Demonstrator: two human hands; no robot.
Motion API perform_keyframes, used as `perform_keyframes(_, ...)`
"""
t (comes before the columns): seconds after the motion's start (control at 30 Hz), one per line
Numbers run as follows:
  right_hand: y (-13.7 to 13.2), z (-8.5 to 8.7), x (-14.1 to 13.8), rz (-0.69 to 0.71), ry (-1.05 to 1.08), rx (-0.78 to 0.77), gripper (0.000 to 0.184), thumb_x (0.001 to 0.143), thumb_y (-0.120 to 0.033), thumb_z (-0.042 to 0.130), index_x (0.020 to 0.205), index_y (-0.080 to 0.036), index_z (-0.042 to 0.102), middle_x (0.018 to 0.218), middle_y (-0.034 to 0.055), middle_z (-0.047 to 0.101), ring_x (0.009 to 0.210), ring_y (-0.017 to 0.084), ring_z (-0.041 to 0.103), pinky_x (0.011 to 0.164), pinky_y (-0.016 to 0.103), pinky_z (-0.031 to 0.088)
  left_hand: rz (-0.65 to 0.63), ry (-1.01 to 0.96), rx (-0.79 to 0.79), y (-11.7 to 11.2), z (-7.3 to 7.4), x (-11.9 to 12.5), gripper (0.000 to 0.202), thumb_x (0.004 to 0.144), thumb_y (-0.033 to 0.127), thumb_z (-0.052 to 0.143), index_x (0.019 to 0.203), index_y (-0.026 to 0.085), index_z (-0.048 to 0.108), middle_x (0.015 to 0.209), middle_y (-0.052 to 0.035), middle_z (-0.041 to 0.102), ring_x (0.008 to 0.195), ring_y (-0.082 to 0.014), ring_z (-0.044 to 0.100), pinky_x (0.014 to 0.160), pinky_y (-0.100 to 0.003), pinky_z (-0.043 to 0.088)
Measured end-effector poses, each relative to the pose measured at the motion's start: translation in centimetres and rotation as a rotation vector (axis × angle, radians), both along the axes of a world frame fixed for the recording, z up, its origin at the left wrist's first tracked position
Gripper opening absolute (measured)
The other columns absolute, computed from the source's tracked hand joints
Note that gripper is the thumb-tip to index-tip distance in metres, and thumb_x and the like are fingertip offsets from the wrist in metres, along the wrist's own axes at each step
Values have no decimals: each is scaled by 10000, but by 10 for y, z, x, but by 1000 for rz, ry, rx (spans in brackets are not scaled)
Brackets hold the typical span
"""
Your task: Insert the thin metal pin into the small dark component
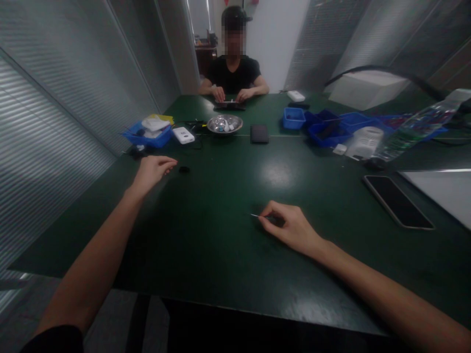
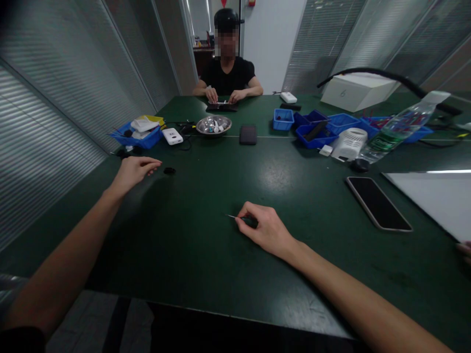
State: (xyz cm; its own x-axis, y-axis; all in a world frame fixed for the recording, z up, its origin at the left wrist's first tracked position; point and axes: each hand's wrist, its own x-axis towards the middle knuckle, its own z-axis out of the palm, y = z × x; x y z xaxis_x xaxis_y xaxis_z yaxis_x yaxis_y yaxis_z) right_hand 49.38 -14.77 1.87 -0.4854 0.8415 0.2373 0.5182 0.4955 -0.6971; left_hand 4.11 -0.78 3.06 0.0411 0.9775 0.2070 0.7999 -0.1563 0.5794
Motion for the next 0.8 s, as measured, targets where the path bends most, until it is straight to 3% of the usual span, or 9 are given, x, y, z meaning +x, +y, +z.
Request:
perform_keyframes(0.17, 0, 0, 0, 5, -2, -3, 143, 974, -301, 625, 899, -188, 668, 785, 5, 682, 635, 129, 597, 593, 261, 425, 0, -74, 24, 2, -2, 4, 375, 918, 283, 569, 1212, 135, 750, 961, -108, 772, 756, -192, 716, 764, -336, 588)
perform_keyframes(0.3, 0, 1, 0, 9, -6, -6, 146, 978, -305, 621, 907, -187, 670, 806, 14, 696, 657, 136, 611, 601, 263, 430, 29, -153, 22, 0, -2, 10, 324, 895, 320, 646, 1134, 136, 765, 919, -107, 773, 748, -197, 717, 714, -326, 592)
perform_keyframes(0.47, 0, 2, 0, 17, -11, -4, 147, 977, -305, 616, 901, -190, 669, 805, 20, 700, 658, 140, 614, 604, 266, 436, 106, -229, -18, 2, -7, 13, 309, 830, 364, 738, 1071, 182, 803, 954, -101, 793, 829, -237, 750, 797, -371, 607)
perform_keyframes(0.63, 0, 3, 0, 15, -9, -11, 148, 974, -306, 615, 896, -192, 666, 800, 14, 696, 658, 138, 615, 608, 269, 438, 88, -362, -83, 5, -11, 16, 345, 767, 315, 795, 1073, 157, 803, 985, -121, 794, 842, -243, 753, 830, -385, 609)
perform_keyframes(0.8, -1, 3, 0, 13, -6, -5, 136, 971, -295, 615, 895, -196, 668, 789, 12, 689, 648, 138, 607, 603, 270, 434, 121, -320, -51, 5, -12, 22, 337, 815, 359, 752, 1079, 157, 804, 946, -111, 789, 814, -230, 732, 772, -362, 604)
